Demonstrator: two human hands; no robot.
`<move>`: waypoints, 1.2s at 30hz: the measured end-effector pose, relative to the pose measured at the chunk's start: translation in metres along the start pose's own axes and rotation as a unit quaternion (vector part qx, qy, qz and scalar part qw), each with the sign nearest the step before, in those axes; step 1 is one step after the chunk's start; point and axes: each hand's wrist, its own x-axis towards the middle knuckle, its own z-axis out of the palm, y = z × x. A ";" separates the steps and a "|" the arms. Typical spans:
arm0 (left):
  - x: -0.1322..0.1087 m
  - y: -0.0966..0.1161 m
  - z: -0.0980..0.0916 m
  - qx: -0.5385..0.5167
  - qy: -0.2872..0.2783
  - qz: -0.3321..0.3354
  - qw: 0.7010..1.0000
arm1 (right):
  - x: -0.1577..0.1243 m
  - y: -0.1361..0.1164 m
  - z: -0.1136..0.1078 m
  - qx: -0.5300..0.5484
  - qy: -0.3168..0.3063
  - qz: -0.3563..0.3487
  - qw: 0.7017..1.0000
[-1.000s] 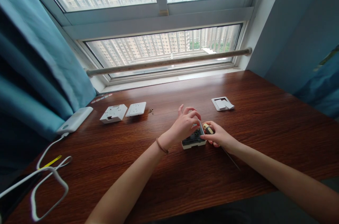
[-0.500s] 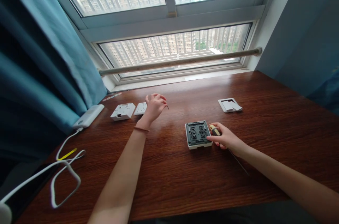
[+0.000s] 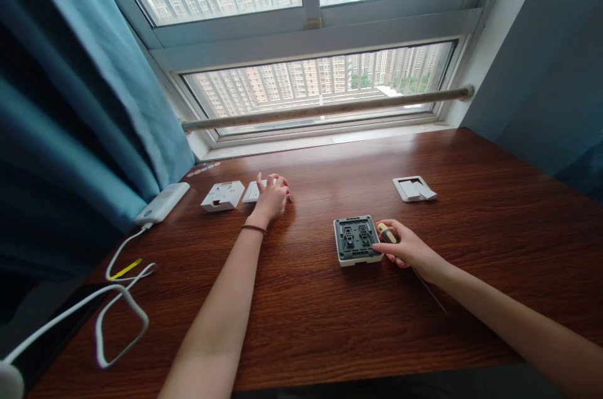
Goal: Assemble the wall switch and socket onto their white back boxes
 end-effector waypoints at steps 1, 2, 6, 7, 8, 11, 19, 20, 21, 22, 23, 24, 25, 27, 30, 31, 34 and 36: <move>-0.001 0.001 0.000 0.002 0.003 0.003 1.000 | 0.000 0.000 0.000 -0.001 -0.001 -0.001 1.000; -0.001 0.003 0.000 0.004 0.006 0.005 1.000 | 0.001 0.001 0.000 -0.002 -0.003 -0.004 1.000; -0.003 0.007 -0.002 0.022 0.020 0.013 0.999 | 0.002 0.004 -0.001 -0.004 -0.005 -0.010 1.000; -0.003 0.008 -0.004 0.029 0.023 0.014 0.999 | 0.003 0.005 -0.001 -0.003 -0.004 -0.011 1.000; -0.004 0.009 -0.005 0.037 0.027 0.015 0.999 | 0.003 0.006 -0.002 -0.003 -0.004 -0.011 1.000; -0.006 0.014 -0.009 0.051 0.039 0.019 0.998 | 0.005 0.010 -0.002 0.001 0.000 -0.015 1.000; -0.004 0.063 -0.024 -0.035 0.101 0.043 0.993 | 0.018 0.015 -0.011 0.020 0.020 -0.065 0.997; -0.003 0.073 -0.028 -0.052 0.104 0.052 0.992 | 0.020 0.015 -0.015 -0.016 0.031 -0.082 0.996; -0.002 0.083 -0.032 -0.067 0.106 0.061 0.990 | 0.022 0.015 -0.018 -0.057 0.046 -0.101 0.992; -0.002 0.092 -0.037 -0.081 0.105 0.071 0.989 | 0.024 0.014 -0.021 -0.098 0.061 -0.119 0.986; -0.002 0.101 -0.041 -0.095 0.104 0.080 0.987 | 0.026 0.014 -0.024 -0.132 0.077 -0.135 0.979; -0.003 0.110 -0.045 -0.113 0.102 0.087 0.985 | 0.028 0.014 -0.027 -0.157 0.093 -0.150 0.972; -0.006 0.118 -0.049 -0.136 0.099 0.093 0.981 | 0.030 0.014 -0.030 -0.175 0.107 -0.163 0.965; -0.014 0.131 -0.053 -0.199 0.087 0.104 0.971 | 0.033 0.014 -0.036 -0.213 0.132 -0.189 0.950; -0.035 0.142 -0.051 -0.303 0.046 0.126 0.943 | 0.037 0.015 -0.041 -0.287 0.160 -0.221 0.918; -0.043 0.144 -0.048 -0.334 0.028 0.124 0.934 | 0.038 0.015 -0.042 -0.309 0.166 -0.227 0.908; -0.063 0.146 -0.034 -0.416 -0.030 0.079 0.906 | 0.041 0.016 -0.043 -0.360 0.181 -0.234 0.885; -0.072 0.146 -0.024 -0.460 -0.056 0.039 0.886 | 0.043 0.018 -0.042 -0.384 0.194 -0.232 0.872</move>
